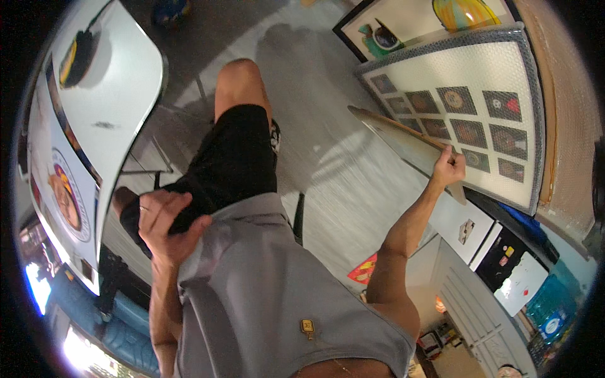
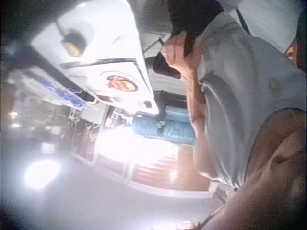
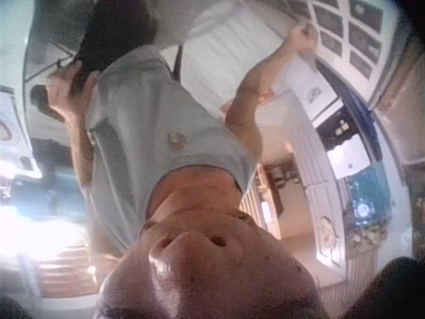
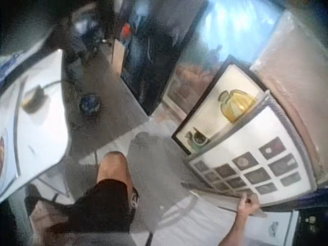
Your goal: The person carries a framed artwork outside and places it on a table. They then attach a yellow hanging wire to the back of the frame using a staple gun and tape, securing it at multiple points along the frame edges.
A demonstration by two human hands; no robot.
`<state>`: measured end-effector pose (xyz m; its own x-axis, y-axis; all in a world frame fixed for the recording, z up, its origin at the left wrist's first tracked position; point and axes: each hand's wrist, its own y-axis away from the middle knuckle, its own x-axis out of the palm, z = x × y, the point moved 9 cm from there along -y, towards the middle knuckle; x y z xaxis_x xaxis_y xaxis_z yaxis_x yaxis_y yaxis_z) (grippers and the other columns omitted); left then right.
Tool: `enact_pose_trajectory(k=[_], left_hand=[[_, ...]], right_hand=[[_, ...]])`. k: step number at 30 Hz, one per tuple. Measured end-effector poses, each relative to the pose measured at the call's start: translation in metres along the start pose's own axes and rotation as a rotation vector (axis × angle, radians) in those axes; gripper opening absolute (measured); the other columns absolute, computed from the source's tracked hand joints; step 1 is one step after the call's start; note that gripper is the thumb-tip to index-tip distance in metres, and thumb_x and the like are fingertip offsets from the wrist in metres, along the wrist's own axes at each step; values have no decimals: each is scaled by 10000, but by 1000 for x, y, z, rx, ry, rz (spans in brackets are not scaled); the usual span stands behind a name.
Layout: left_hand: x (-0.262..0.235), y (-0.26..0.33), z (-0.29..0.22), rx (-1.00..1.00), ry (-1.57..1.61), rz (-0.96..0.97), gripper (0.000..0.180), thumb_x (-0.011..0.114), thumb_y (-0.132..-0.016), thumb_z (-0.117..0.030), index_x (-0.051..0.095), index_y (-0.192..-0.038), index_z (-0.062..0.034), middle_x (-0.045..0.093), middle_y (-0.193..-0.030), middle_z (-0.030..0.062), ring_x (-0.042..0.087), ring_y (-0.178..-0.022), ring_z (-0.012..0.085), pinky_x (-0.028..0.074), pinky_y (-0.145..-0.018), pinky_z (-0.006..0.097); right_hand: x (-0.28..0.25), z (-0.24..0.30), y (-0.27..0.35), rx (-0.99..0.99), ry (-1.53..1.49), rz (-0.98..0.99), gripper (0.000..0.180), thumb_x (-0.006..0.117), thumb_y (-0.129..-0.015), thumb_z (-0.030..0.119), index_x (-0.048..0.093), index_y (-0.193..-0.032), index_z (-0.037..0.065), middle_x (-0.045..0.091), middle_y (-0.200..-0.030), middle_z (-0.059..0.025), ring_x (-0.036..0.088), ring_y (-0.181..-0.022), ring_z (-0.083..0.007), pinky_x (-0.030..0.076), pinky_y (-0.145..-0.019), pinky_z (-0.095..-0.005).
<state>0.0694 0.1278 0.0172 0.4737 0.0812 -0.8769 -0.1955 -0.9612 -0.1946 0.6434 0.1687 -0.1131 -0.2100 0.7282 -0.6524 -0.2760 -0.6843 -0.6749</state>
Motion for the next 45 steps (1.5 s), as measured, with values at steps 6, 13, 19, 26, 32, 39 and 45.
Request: enact_pose_trajectory(k=[6, 13, 19, 26, 32, 39, 45], left_hand=[[4, -1, -9, 36, 45, 1, 430, 831, -619, -311, 657, -910, -46, 604, -818, 80, 570, -799, 236, 465, -713, 339], [18, -4, -5, 55, 150, 12, 485, 832, -594, -330, 654, -914, -12, 634, -854, 118, 589, -804, 278, 471, -749, 379], [137, -30, 6, -203, 598, 329, 992, 818, -586, -483, 387, -1327, 16, 522, -1208, 237, 513, -1136, 356, 411, -972, 393], [246, -51, -14, -347, 999, 491, 1090, 884, -499, -418, 339, -1375, -67, 452, -1327, 174, 416, -1251, 296, 328, -1060, 364], [204, -59, -64, 300, 1443, 282, 867, 869, -588, -266, 442, -1319, -77, 600, -1152, 106, 571, -1058, 239, 468, -938, 372], [109, -28, -51, 248, 1587, 87, 596, 846, -606, -191, 618, -1139, -54, 652, -1096, 90, 623, -956, 173, 500, -846, 313], [-74, 14, -16, 51, 1534, 111, 646, 864, -572, -134, 599, -1147, -3, 650, -1080, 111, 622, -927, 189, 520, -805, 334]], right_hand=[[-63, -27, -4, 207, -86, -102, 256, 637, -769, 158, 560, -613, -29, 553, -558, -77, 441, -488, -152, 360, -456, -315], [-127, 16, 3, 393, -336, -420, 350, 597, -804, 246, 555, -616, -46, 495, -598, -71, 477, -540, -176, 386, -494, -326], [-170, 53, -48, 213, -218, -330, 402, 530, -806, 281, 622, -698, -96, 600, -731, -180, 578, -700, -287, 489, -664, -423], [-271, 192, -138, 63, -274, -323, 250, 556, -738, 211, 624, -795, -23, 599, -793, -135, 592, -714, -246, 503, -679, -388], [-239, 261, -165, 170, -860, -176, 237, 510, -841, 224, 559, -846, -8, 527, -851, -107, 544, -731, -219, 484, -708, -358], [-126, 410, -165, 207, -1111, 230, 243, 486, -861, 248, 520, -847, 8, 486, -849, -96, 509, -734, -207, 459, -711, -345], [-99, 593, -169, 180, -1297, 630, 249, 466, -879, 268, 487, -848, 21, 450, -848, -86, 479, -736, -197, 438, -713, -333]])
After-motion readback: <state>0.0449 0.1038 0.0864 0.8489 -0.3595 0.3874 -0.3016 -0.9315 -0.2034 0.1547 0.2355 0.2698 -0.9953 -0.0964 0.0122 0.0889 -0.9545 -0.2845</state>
